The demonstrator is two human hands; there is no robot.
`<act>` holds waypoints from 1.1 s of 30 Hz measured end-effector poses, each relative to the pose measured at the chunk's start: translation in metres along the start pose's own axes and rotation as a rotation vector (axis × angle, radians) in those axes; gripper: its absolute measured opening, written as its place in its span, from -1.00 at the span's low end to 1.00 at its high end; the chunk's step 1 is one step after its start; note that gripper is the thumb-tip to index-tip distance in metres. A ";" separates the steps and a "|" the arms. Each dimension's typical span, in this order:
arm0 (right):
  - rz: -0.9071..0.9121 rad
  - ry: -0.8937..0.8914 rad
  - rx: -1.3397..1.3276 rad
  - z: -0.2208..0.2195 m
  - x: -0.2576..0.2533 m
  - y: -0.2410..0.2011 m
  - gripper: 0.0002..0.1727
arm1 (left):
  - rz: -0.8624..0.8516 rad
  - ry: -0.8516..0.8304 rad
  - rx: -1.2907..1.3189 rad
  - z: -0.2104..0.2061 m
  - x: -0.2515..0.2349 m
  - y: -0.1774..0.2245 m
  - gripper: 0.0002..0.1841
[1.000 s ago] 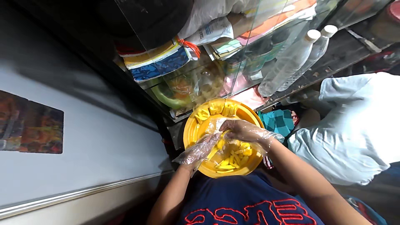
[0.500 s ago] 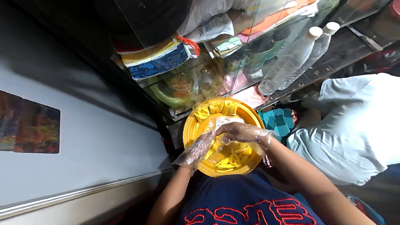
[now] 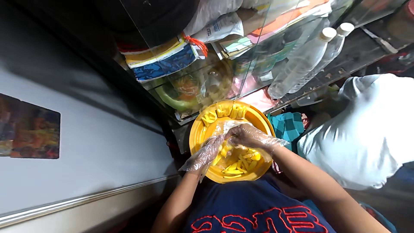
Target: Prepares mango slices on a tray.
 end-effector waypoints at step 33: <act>-0.003 -0.344 -0.206 0.000 0.009 -0.005 -0.65 | 0.013 -0.007 0.284 0.005 0.038 0.027 -0.50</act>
Point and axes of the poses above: each hand's wrist, its own x-axis away from the middle knuckle, its own z-axis out of the back of the hand, y = z × x, the point moved 4 cm from there along -x, towards the middle knuckle, and after that the axes turned 12 degrees about z, right-handed, at the moved point
